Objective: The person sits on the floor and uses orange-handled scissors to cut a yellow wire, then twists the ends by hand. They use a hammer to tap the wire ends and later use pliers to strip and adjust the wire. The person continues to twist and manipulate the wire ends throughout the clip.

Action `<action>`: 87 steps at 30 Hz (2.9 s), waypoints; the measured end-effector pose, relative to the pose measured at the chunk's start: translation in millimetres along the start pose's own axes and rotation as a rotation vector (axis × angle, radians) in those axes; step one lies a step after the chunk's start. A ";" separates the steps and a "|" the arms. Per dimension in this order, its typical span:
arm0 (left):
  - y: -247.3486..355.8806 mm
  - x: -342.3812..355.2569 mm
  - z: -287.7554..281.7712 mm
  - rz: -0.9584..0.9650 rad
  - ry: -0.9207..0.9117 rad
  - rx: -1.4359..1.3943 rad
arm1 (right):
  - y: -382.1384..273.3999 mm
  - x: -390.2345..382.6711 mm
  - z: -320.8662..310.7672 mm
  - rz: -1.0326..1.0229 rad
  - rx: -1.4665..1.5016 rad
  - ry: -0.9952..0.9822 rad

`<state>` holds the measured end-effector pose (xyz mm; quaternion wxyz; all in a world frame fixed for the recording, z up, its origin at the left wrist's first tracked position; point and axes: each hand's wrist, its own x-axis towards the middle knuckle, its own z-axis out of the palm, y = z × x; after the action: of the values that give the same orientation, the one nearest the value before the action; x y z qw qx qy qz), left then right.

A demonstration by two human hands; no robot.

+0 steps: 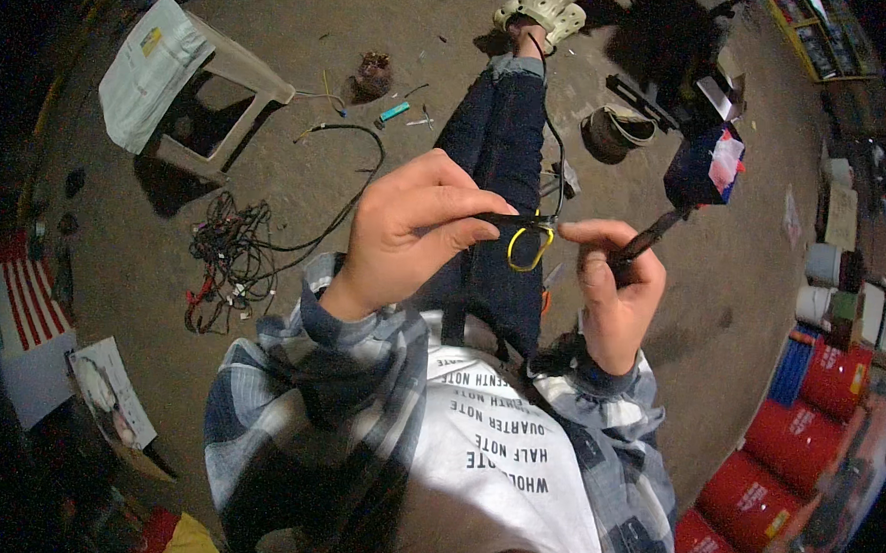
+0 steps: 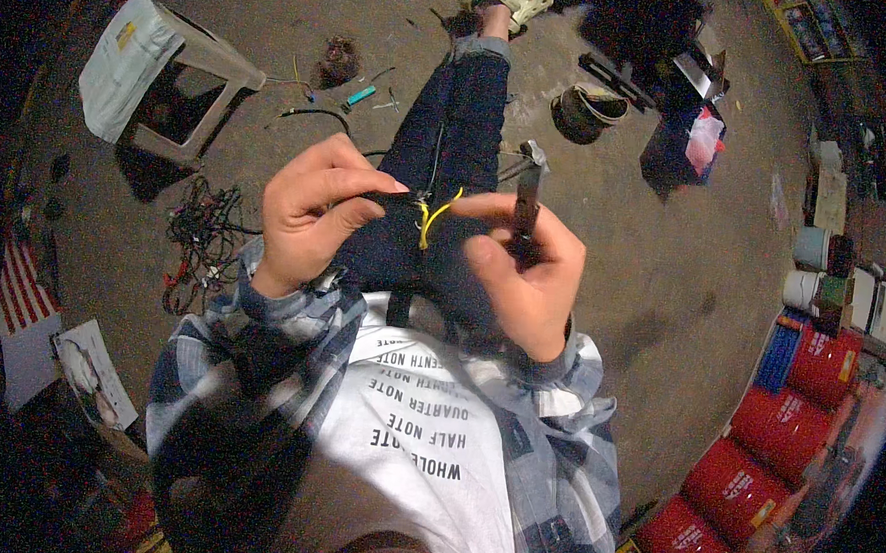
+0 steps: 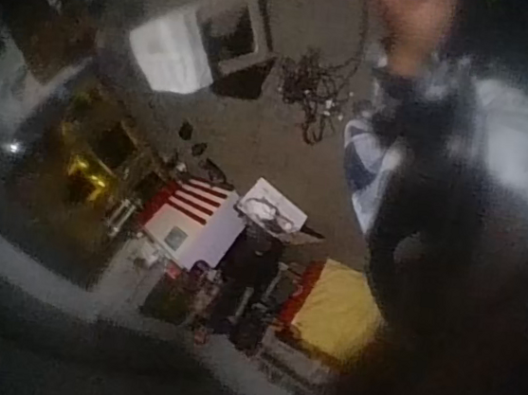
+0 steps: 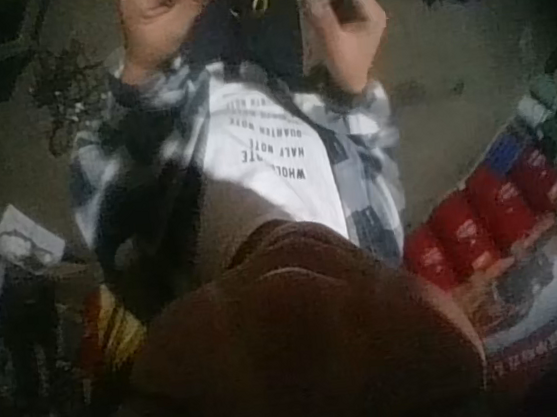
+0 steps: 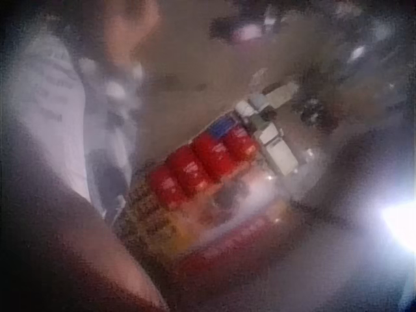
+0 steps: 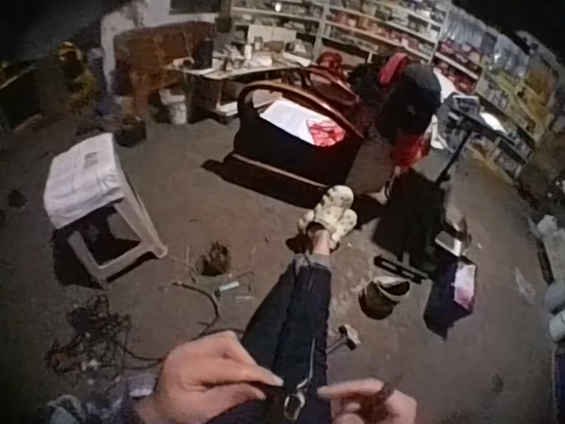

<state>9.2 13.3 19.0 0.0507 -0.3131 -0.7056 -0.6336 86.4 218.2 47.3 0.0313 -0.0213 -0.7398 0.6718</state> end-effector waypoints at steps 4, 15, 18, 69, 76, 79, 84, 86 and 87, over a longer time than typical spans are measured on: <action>1.7 0.5 8.1 0.039 0.012 0.037 | -5.1 5.9 31.5 -0.043 0.187 0.107; 0.5 -8.1 19.3 -0.175 0.109 -0.069 | 6.5 5.4 52.3 -0.381 -0.332 0.149; -3.5 -7.1 28.1 -0.180 0.149 -0.124 | 9.0 11.0 51.8 -0.484 -0.458 0.146; -6.7 -12.5 43.4 -0.094 -0.054 -0.160 | 8.4 37.1 44.0 0.334 0.542 -0.001; -4.8 -11.7 40.4 -0.081 -0.045 -0.073 | 16.7 38.7 42.3 0.373 0.562 -0.038; 0.0 -11.6 41.7 -0.059 0.006 -0.082 | 10.4 32.4 47.4 0.357 0.546 0.066; 1.2 -11.4 28.7 -0.157 -0.144 -0.327 | 12.4 15.7 39.2 0.184 0.407 0.046; 4.8 -13.9 30.6 -0.231 -0.134 -0.405 | 10.0 10.4 36.6 0.176 0.308 0.068; 5.0 -15.8 30.3 -0.245 -0.125 -0.418 | 12.5 7.4 34.1 0.138 0.257 0.055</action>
<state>34.2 35.4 10.1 -0.1362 -0.2675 -0.5936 -0.7467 76.4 186.1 31.7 0.0080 -0.0863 -0.6432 0.7608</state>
